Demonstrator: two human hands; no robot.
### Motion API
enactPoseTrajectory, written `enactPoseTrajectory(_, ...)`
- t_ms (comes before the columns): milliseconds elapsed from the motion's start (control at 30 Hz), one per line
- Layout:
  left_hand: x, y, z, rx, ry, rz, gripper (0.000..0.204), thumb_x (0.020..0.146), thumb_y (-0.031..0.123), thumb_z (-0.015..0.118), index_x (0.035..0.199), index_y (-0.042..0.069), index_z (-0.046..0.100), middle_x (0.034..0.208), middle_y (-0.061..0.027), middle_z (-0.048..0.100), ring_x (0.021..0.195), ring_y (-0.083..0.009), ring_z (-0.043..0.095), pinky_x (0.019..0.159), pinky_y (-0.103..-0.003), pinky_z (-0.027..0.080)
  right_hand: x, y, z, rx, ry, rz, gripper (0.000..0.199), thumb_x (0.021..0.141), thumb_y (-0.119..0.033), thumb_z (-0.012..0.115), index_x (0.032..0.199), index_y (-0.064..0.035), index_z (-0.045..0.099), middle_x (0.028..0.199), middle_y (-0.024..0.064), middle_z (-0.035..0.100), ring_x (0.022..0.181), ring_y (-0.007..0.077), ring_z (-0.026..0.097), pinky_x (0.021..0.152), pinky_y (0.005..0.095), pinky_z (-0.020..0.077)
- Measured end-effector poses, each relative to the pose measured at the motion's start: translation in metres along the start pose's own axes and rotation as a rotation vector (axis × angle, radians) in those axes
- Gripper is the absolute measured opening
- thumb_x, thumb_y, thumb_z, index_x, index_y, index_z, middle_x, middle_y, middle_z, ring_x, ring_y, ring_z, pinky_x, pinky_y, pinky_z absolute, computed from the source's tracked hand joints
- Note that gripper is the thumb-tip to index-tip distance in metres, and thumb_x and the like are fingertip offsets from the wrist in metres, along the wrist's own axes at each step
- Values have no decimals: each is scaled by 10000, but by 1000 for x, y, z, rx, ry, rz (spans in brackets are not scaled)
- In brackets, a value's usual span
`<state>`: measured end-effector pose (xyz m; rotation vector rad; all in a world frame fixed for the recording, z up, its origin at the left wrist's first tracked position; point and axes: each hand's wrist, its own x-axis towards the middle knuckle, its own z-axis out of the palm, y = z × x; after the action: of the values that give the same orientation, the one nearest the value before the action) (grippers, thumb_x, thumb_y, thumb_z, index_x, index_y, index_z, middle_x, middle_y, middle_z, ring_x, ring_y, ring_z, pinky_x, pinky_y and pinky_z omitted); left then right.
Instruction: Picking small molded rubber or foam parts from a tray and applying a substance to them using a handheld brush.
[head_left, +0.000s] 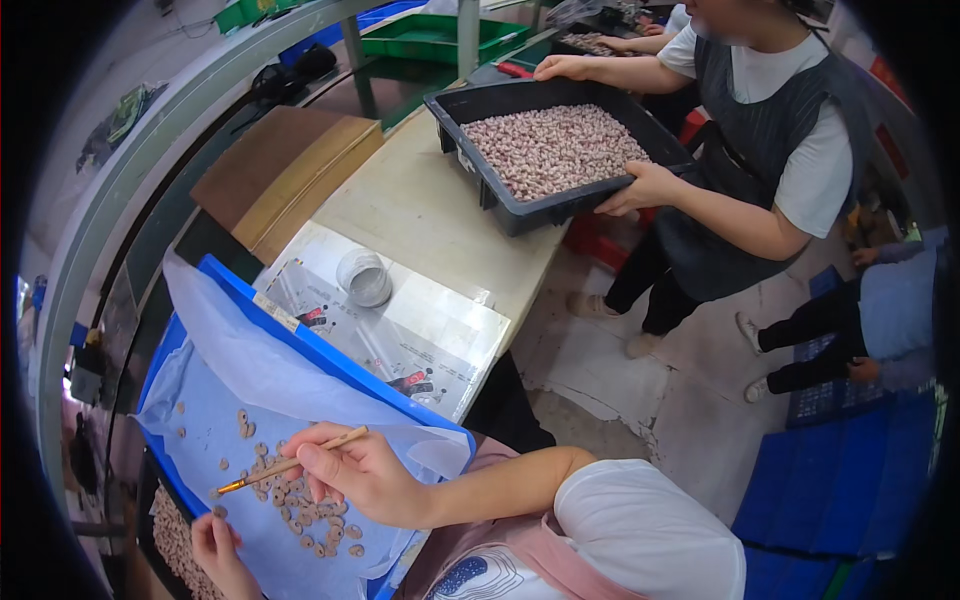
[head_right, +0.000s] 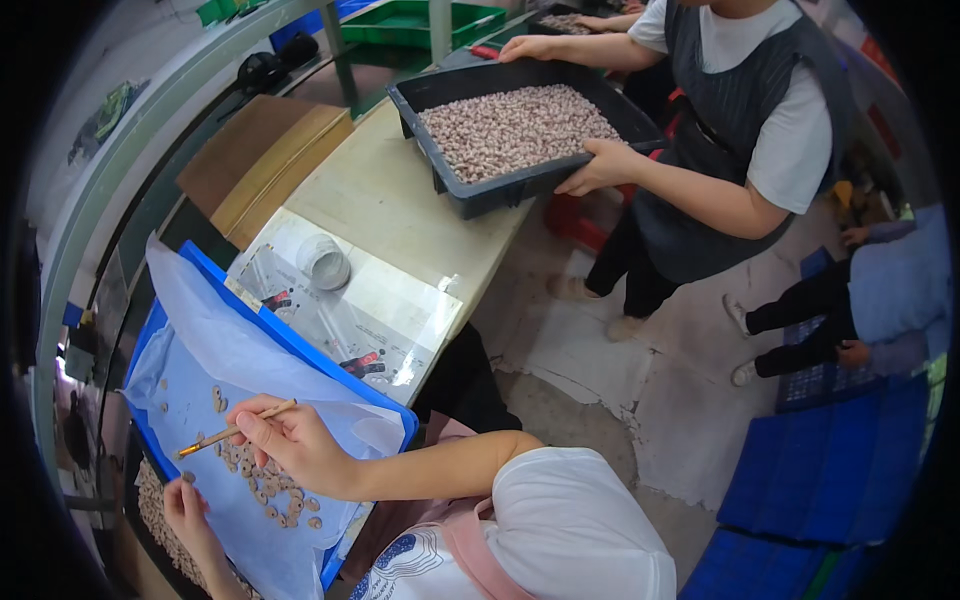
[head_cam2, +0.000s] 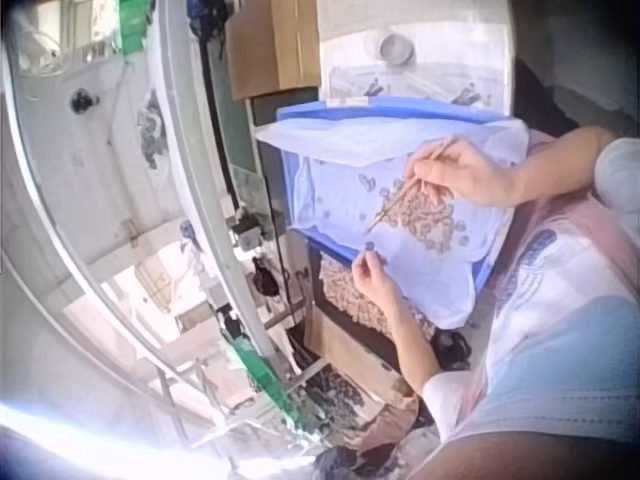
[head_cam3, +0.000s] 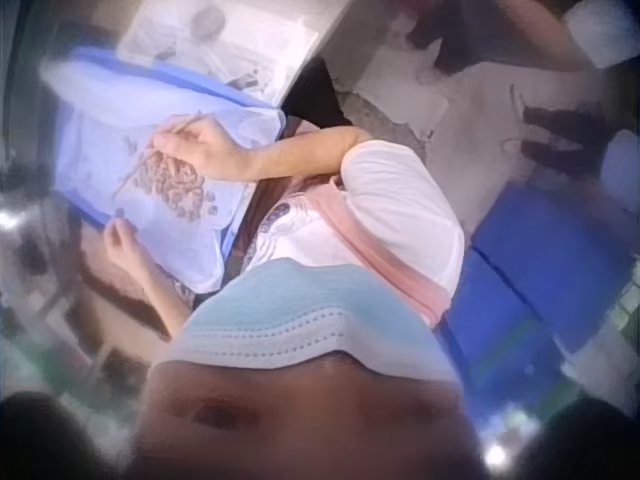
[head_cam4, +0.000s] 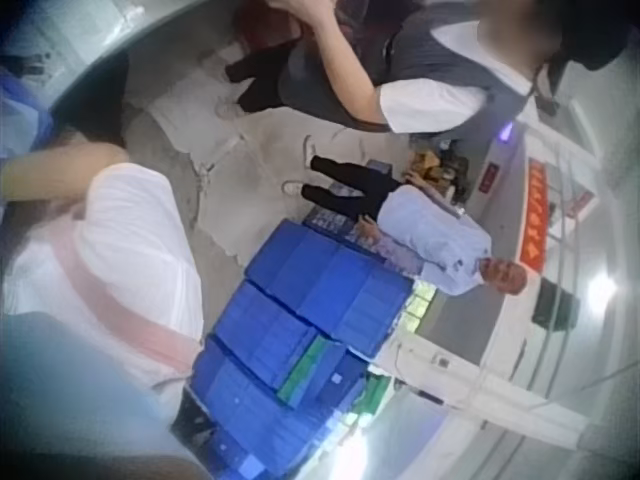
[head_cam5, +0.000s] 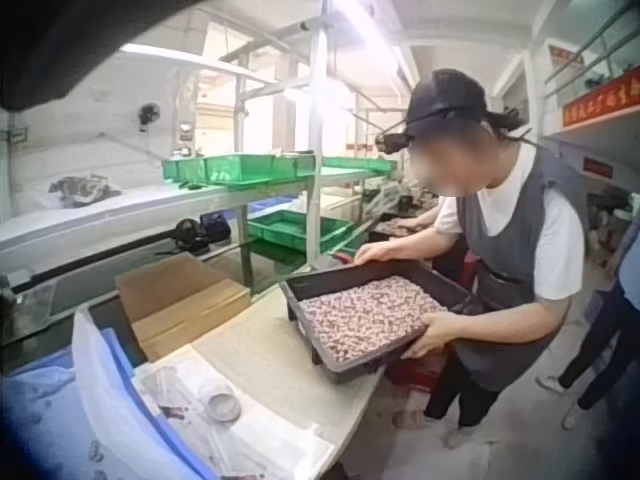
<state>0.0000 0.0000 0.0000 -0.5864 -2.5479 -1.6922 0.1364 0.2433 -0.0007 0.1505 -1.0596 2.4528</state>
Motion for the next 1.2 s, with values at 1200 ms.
enactPoseTrajectory(1200, -8, 142, 30, 811, 408, 262, 208, 862, 122, 494, 677, 32, 468, 573, -15, 426, 463, -120, 389, 420, -202, 334, 73, -31, -93, 361, -33, 371, 339, 914, -261, 458, 1082, 29, 511, 918, 98, 583, 645, 94, 535, 473, 195, 424)
